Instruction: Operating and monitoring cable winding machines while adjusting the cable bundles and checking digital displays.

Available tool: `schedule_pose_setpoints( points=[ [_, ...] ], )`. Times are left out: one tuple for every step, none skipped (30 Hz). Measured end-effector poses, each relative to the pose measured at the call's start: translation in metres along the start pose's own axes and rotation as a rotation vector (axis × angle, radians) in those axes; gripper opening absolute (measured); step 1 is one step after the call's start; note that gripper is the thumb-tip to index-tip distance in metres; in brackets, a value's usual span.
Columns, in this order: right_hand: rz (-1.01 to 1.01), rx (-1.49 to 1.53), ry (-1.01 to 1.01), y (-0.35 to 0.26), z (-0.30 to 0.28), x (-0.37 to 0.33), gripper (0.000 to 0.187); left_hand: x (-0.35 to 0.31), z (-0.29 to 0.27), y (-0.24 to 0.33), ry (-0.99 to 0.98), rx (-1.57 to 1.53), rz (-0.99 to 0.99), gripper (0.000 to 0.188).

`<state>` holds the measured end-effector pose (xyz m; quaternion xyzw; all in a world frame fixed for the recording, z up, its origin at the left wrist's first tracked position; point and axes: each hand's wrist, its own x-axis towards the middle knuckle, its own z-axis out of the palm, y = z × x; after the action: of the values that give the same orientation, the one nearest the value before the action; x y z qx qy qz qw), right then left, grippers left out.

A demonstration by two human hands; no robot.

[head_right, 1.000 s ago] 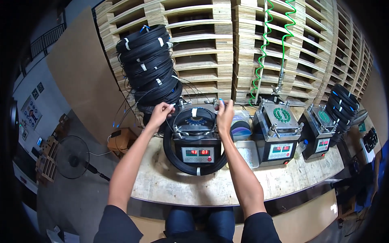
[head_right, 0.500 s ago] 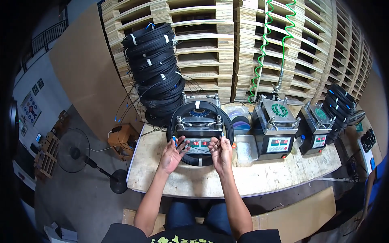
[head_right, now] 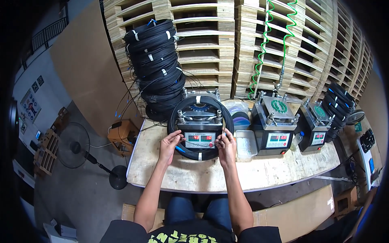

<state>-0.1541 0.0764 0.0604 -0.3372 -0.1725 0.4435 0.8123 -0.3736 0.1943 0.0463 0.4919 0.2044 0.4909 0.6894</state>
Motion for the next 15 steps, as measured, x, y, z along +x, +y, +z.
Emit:
schedule_pose_setpoints(
  points=[
    [-0.051, 0.035, -0.034, 0.002, -0.008, 0.006, 0.034, 0.002, -0.001, 0.0, 0.012, 0.061, 0.021, 0.024],
    [-0.054, 0.035, -0.029, -0.003, -0.017, 0.009, 0.034, 0.003, -0.003, 0.001, 0.022, 0.121, 0.042, 0.023],
    [-0.066, -0.032, -0.003, -0.009, -0.017, 0.01, 0.033, 0.004, -0.012, 0.002, 0.014, 0.154, 0.046, 0.029],
    [-0.077, -0.1, 0.023, -0.012, -0.015, 0.01, 0.031, 0.001, -0.019, 0.002, 0.016, 0.157, 0.044, 0.029],
    [-0.113, -0.115, 0.049, -0.014, -0.014, 0.009, 0.03, -0.003, -0.026, 0.0, 0.051, 0.158, 0.009, 0.034],
    [-0.157, -0.165, 0.032, -0.016, -0.019, 0.012, 0.032, -0.004, -0.027, 0.001, 0.078, 0.155, -0.029, 0.04],
    [-0.194, -0.241, 0.047, -0.018, -0.025, 0.013, 0.031, -0.003, -0.027, 0.001, 0.082, 0.193, -0.025, 0.048],
    [-0.23, -0.317, 0.061, -0.019, -0.031, 0.014, 0.03, -0.003, -0.027, 0.001, 0.078, 0.191, -0.029, 0.048],
    [-0.229, -0.316, 0.064, -0.019, -0.032, 0.014, 0.03, -0.005, -0.026, 0.005, 0.101, 0.211, -0.016, 0.048],
    [-0.26, -0.457, 0.089, -0.02, -0.034, 0.013, 0.029, -0.006, -0.025, 0.007, 0.125, 0.23, -0.004, 0.048],
    [-0.29, -0.597, 0.112, -0.021, -0.035, 0.013, 0.027, -0.005, -0.023, 0.01, 0.162, 0.256, -0.048, 0.044],
    [-0.289, -0.595, 0.111, -0.019, -0.036, 0.013, 0.027, -0.004, -0.027, 0.007, 0.164, 0.258, -0.047, 0.044],
    [-0.303, -0.66, 0.102, -0.016, -0.036, 0.013, 0.026, -0.002, -0.033, 0.003, 0.179, 0.288, -0.07, 0.042],
    [-0.318, -0.725, 0.092, -0.014, -0.037, 0.014, 0.024, -0.001, -0.039, 0.0, 0.194, 0.318, -0.094, 0.041],
    [-0.332, -0.716, 0.079, -0.011, -0.037, 0.014, 0.02, 0.0, -0.04, -0.003, 0.192, 0.319, -0.097, 0.041]
  ],
)
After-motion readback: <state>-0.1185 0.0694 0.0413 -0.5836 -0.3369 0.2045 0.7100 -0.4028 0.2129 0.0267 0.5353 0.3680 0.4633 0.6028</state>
